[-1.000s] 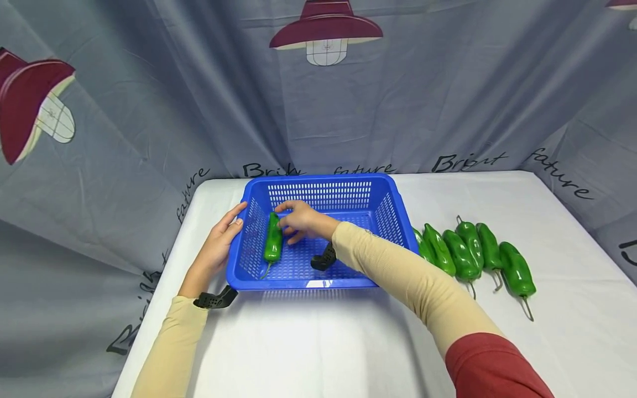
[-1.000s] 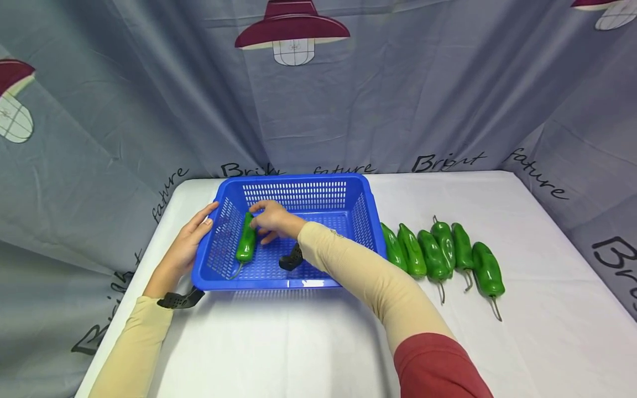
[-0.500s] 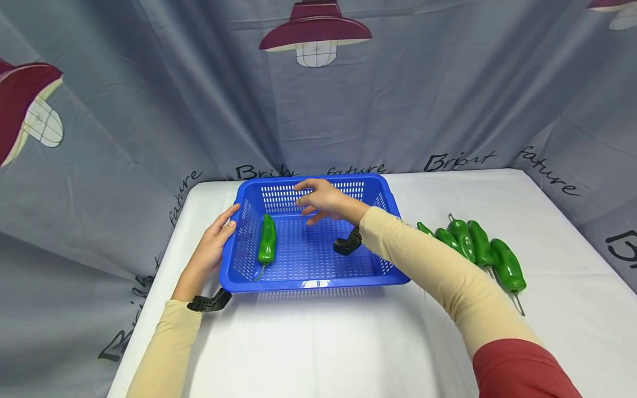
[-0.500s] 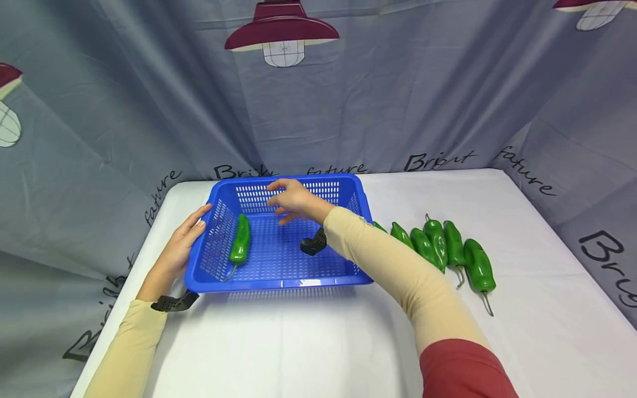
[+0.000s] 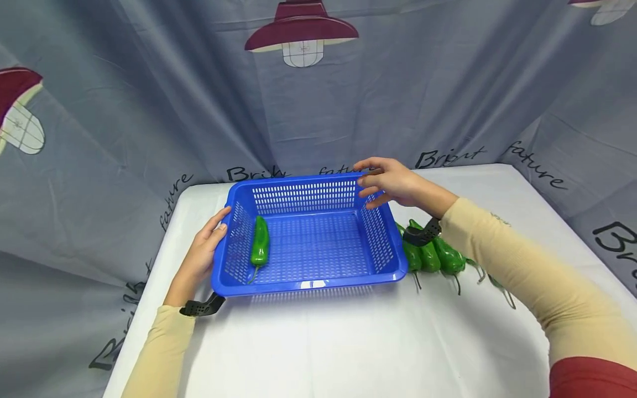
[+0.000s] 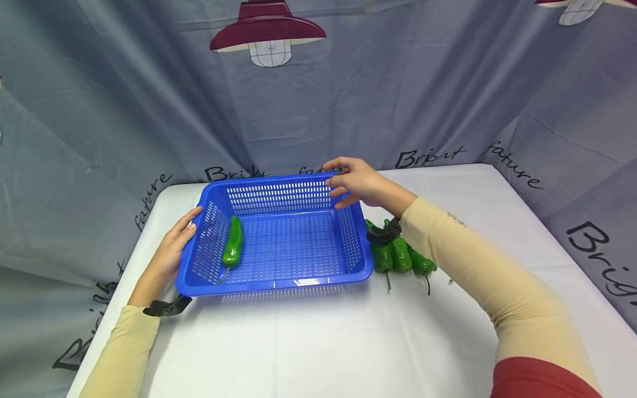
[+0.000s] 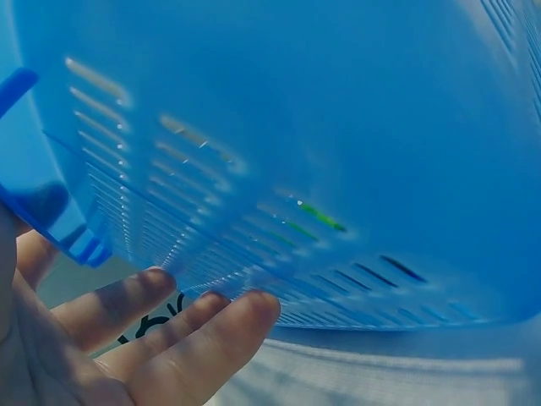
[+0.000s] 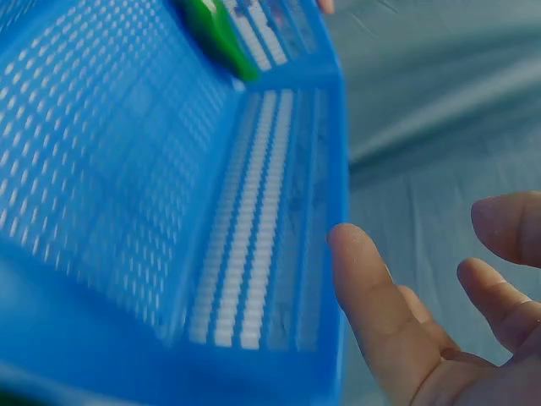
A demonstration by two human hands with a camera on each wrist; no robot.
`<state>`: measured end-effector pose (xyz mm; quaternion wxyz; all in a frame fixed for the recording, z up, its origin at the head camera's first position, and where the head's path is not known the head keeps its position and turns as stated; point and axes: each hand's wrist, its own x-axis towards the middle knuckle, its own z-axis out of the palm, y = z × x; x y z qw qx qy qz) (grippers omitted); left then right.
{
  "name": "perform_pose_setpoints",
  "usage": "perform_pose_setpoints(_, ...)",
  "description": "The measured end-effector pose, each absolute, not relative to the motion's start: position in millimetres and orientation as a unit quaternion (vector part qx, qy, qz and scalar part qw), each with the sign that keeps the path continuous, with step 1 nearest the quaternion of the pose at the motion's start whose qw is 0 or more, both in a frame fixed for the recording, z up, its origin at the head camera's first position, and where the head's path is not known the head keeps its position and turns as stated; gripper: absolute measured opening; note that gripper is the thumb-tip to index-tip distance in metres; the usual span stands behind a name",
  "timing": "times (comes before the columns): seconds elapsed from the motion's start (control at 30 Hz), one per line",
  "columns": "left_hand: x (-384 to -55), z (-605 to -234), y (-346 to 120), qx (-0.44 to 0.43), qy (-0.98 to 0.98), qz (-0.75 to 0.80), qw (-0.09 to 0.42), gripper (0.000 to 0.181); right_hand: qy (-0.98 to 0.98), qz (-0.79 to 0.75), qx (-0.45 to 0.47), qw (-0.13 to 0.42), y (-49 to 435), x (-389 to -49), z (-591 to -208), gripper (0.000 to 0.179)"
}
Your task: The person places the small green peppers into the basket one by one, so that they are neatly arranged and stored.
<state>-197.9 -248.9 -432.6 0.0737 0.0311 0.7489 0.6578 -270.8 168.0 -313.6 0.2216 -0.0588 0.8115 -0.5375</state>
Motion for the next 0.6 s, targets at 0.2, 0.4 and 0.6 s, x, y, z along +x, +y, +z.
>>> perform_pose_setpoints(0.2, -194.9, -431.2, -250.2, 0.030, 0.749, 0.658, 0.069, 0.055, 0.816, -0.545, -0.040, 0.188, 220.5, -262.0, -307.6, 0.052)
perform_pose_setpoints(0.4, -193.6, -431.5, -251.1, 0.028, 0.749, 0.658, 0.071, 0.055, 0.809, -0.562, -0.015, 0.170, 275.5, -250.5, -311.0, 0.051)
perform_pose_setpoints(0.6, -192.7, -432.7, -252.4, 0.023, 0.747, 0.661, 0.072, 0.055, 0.795, -0.583, 0.014, 0.166, 336.0, -235.7, -321.9, 0.032)
